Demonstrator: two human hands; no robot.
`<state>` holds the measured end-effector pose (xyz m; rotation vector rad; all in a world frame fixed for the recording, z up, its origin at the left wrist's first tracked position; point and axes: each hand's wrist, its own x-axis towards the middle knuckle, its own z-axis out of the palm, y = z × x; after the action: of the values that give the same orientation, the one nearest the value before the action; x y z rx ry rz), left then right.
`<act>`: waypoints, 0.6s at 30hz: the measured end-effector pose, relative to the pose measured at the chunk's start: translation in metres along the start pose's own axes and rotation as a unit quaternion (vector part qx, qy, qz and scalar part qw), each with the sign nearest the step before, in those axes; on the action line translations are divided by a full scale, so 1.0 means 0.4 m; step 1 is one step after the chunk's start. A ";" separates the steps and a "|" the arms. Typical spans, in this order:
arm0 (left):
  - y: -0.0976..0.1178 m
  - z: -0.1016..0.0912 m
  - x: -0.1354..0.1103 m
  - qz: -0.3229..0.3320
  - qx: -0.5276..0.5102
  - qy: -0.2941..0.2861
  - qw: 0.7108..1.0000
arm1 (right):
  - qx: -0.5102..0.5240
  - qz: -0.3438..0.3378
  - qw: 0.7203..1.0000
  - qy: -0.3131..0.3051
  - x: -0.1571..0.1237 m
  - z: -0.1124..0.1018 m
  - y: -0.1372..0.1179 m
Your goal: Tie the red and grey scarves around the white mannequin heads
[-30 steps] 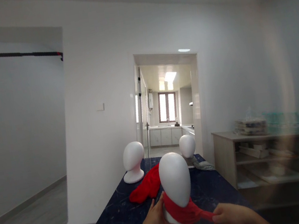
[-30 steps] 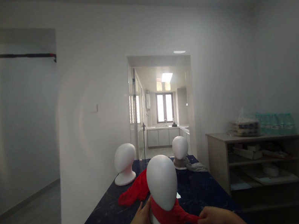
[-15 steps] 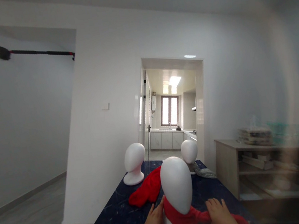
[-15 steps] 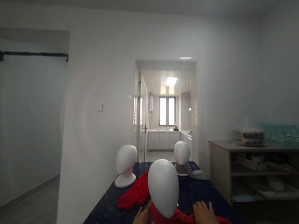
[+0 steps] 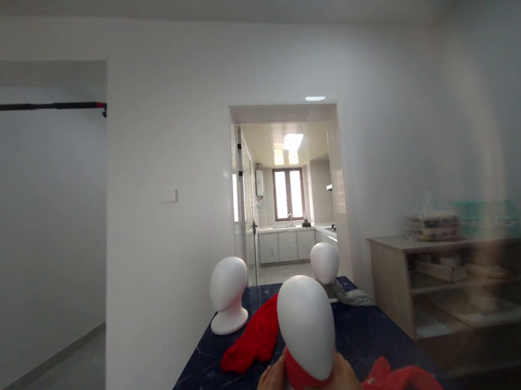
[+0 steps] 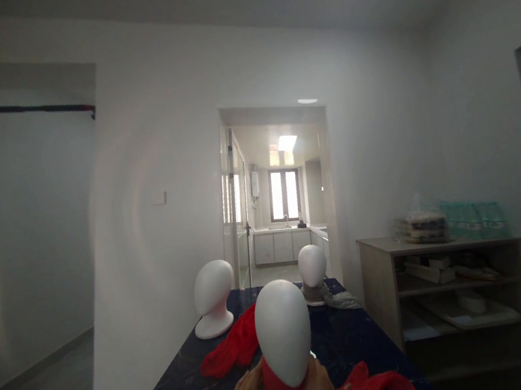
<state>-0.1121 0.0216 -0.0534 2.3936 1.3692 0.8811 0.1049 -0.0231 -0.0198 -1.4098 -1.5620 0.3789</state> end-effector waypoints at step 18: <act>-0.004 -0.013 0.006 -0.045 -0.042 -0.021 0.998 | 0.179 0.006 0.982 -0.058 0.073 -0.070 0.102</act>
<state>-0.1156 0.0240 -0.0493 2.2575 1.3847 0.8431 0.1552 0.0046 -0.0241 -1.1342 -1.4884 0.7235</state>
